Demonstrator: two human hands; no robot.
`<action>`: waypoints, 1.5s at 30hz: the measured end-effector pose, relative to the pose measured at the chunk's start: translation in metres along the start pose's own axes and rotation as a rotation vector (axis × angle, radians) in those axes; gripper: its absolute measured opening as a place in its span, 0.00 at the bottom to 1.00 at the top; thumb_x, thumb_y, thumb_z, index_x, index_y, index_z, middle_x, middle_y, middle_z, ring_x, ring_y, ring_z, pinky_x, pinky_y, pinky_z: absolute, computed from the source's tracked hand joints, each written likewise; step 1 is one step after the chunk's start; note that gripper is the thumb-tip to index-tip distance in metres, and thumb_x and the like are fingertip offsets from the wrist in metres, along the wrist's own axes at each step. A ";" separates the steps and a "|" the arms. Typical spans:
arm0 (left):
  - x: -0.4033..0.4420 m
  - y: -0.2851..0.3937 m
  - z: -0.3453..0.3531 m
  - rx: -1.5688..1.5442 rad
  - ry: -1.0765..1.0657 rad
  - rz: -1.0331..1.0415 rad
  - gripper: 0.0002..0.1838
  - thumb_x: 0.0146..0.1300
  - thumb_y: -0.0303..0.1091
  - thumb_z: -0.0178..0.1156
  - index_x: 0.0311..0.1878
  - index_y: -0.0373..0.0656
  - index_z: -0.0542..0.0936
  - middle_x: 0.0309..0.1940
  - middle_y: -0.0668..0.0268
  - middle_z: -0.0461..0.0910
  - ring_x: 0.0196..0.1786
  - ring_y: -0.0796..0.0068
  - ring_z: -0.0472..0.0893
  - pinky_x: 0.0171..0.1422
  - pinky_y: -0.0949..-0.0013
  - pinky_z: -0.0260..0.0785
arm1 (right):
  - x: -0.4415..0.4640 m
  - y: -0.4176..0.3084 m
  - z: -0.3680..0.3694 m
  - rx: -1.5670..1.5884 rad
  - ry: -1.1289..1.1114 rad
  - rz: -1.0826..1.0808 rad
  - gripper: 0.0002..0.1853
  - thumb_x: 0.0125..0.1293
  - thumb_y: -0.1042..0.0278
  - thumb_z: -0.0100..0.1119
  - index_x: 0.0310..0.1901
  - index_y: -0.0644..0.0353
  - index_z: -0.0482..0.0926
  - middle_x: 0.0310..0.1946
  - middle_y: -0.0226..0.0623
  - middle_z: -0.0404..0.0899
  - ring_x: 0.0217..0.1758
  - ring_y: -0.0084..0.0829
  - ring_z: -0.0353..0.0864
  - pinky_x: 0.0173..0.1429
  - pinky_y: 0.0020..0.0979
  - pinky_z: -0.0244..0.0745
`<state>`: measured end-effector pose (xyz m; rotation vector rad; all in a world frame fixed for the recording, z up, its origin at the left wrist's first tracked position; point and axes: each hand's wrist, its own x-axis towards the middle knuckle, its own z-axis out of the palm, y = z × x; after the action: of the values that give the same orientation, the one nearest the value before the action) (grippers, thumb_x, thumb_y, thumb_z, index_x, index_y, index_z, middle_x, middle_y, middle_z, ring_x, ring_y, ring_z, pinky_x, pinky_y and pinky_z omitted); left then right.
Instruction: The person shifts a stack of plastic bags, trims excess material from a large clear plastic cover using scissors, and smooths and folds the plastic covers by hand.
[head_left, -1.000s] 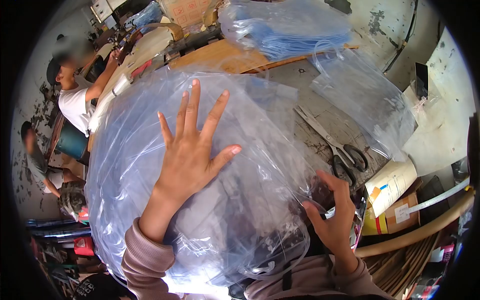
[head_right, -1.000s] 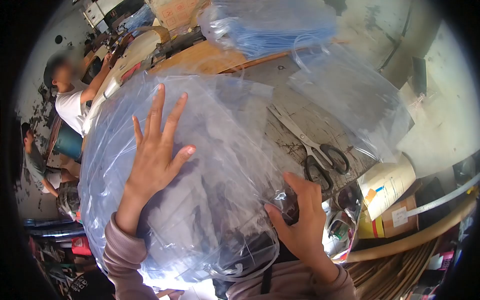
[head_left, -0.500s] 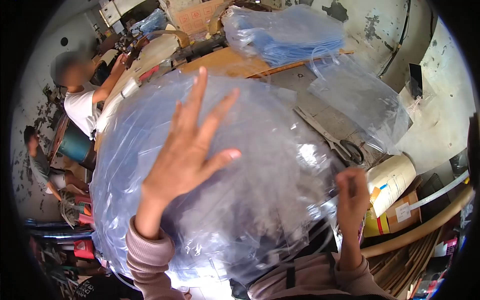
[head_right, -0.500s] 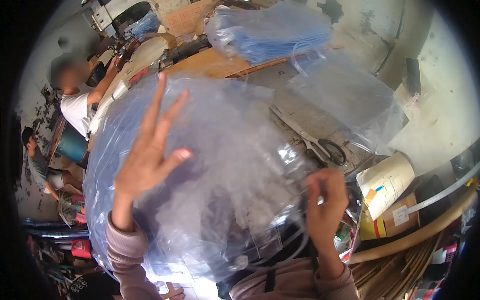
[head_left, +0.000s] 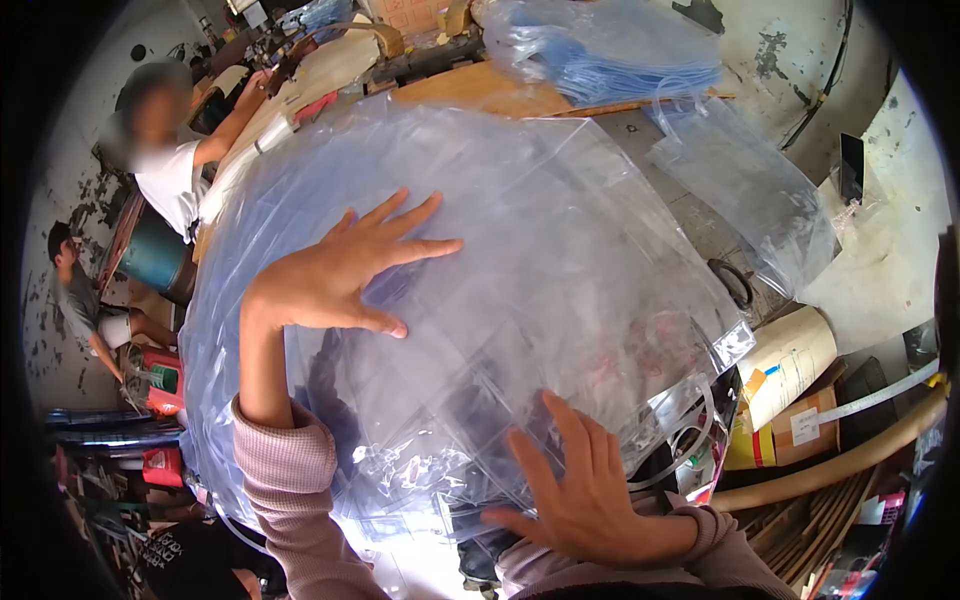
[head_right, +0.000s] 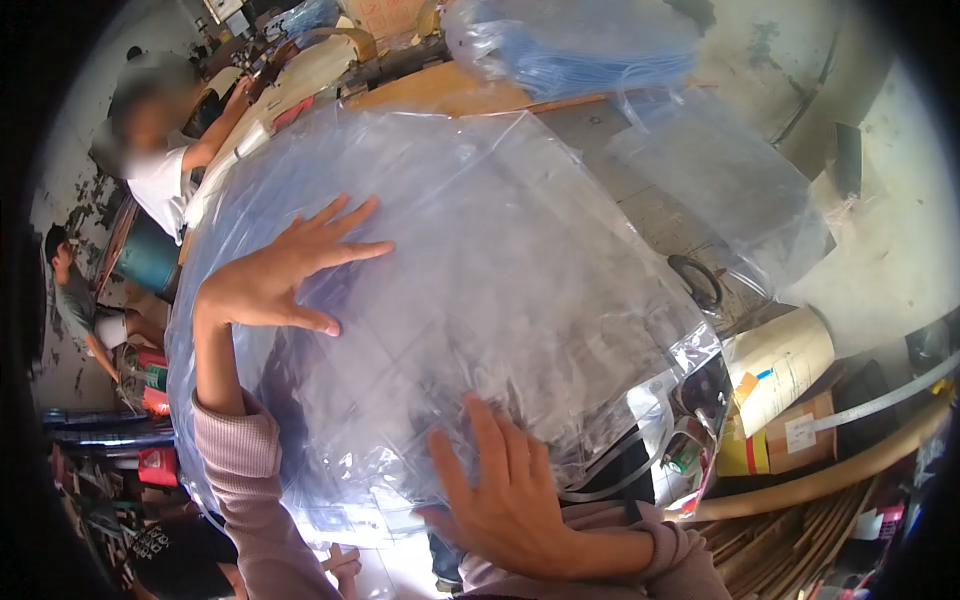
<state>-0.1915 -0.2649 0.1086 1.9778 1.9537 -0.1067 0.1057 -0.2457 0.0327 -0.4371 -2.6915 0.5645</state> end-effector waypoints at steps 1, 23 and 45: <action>0.000 0.000 0.000 -0.007 -0.003 -0.007 0.50 0.39 0.54 0.72 0.69 0.65 0.61 0.75 0.62 0.42 0.75 0.46 0.36 0.70 0.29 0.32 | 0.000 0.000 0.002 0.004 -0.008 -0.004 0.31 0.51 0.52 0.68 0.50 0.67 0.73 0.58 0.62 0.62 0.56 0.53 0.68 0.58 0.45 0.67; 0.011 0.060 0.016 0.024 0.209 0.104 0.12 0.57 0.53 0.59 0.39 0.61 0.84 0.54 0.72 0.78 0.71 0.60 0.60 0.68 0.25 0.21 | 0.036 0.091 -0.004 1.435 -0.077 0.253 0.04 0.66 0.76 0.54 0.37 0.68 0.77 0.39 0.40 0.77 0.44 0.26 0.77 0.47 0.29 0.80; 0.013 0.011 -0.010 -0.127 0.614 0.222 0.06 0.48 0.25 0.67 0.31 0.40 0.81 0.33 0.65 0.82 0.44 0.64 0.81 0.51 0.63 0.70 | 0.031 0.105 0.000 1.428 -0.056 0.074 0.07 0.64 0.79 0.52 0.27 0.65 0.71 0.33 0.40 0.74 0.37 0.29 0.76 0.43 0.28 0.71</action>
<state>-0.1822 -0.2497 0.1163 2.3015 1.9780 0.7426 0.1009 -0.1431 -0.0043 -0.0770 -1.6362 2.1855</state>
